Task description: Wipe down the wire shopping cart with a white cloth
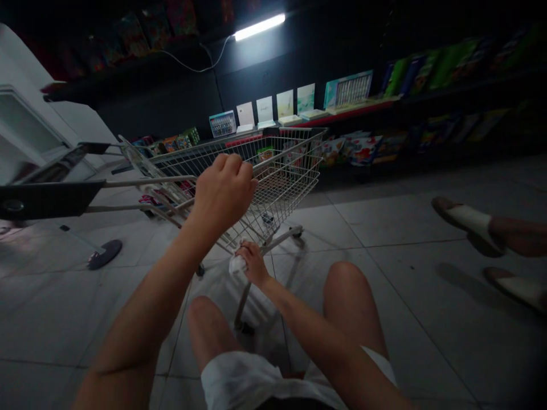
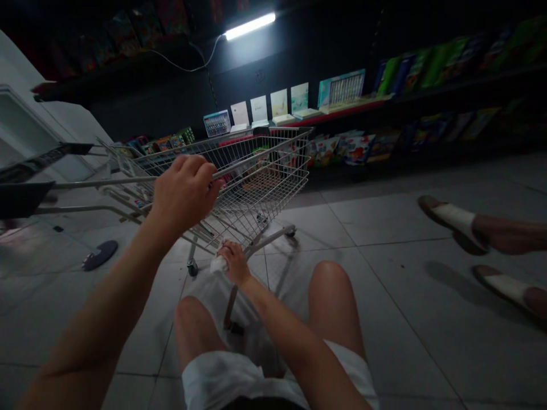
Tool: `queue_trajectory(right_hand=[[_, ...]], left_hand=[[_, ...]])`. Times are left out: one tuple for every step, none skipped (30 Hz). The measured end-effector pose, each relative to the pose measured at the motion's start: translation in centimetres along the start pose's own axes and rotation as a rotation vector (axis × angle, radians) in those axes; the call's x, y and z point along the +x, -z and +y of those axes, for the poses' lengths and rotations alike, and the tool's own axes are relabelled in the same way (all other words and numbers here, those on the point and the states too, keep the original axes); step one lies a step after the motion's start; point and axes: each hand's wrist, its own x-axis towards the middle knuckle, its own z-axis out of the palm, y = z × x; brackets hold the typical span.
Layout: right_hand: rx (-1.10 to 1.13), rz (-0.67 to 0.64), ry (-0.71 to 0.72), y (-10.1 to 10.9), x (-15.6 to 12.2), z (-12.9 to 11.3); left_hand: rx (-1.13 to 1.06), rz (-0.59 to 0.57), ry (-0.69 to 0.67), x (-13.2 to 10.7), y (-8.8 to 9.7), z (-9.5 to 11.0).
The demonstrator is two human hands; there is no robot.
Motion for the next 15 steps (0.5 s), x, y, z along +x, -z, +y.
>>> queue_trajectory(right_hand=[[0.009,-0.022,-0.035,-0.1,-0.7,0.3],[0.025,-0.042,-0.061,-0.1,-1.0,0.2],[0.047,-0.056,-0.085,-0.1,-0.9,-0.1],[0.074,-0.059,-0.095,-0.2,-0.4,-0.6],[0.1,-0.049,-0.082,-0.3,0.4,-1.3],[0.12,-0.026,-0.05,-0.4,1.4,-2.1],[0.13,-0.001,-0.006,-0.6,2.5,-2.9],[0.129,0.019,0.037,-0.8,3.6,-3.5],[0.118,0.028,0.076,-1.1,4.5,-3.9],[0.101,0.022,0.106,-1.4,5.2,-4.0],[0.082,-0.001,0.125,-1.7,5.4,-3.7],[0.066,-0.034,0.128,-2.0,5.2,-3.1],[0.056,-0.068,0.113,-2.3,4.5,-2.3],[0.057,-0.096,0.071,-2.5,3.5,-1.3],[0.065,-0.113,0.008,-2.6,2.2,-0.3]], left_hand=[[0.08,-0.137,0.057,1.2,-0.8,-0.3],[0.149,-0.27,0.146,2.0,-1.6,-0.7],[0.184,-0.393,0.216,2.5,-2.2,-1.1],[0.203,-0.518,0.252,2.7,-2.7,-1.5],[0.216,-0.605,0.274,2.7,-3.0,-1.8],[0.224,-0.655,0.276,2.6,-3.2,-2.1],[0.237,-0.669,0.267,2.3,-3.2,-2.3],[0.254,-0.655,0.257,2.0,-3.2,-2.4],[0.272,-0.632,0.247,1.7,-3.1,-2.4],[0.29,-0.617,0.243,1.5,-3.0,-2.4],[0.304,-0.613,0.24,1.4,-2.9,-2.4],[0.312,-0.618,0.239,1.3,-2.9,-2.3],[0.318,-0.623,0.241,1.2,-2.9,-2.3],[0.32,-0.624,0.245,1.2,-2.9,-2.4],[0.32,-0.624,0.252,1.2,-3.0,-2.4]])
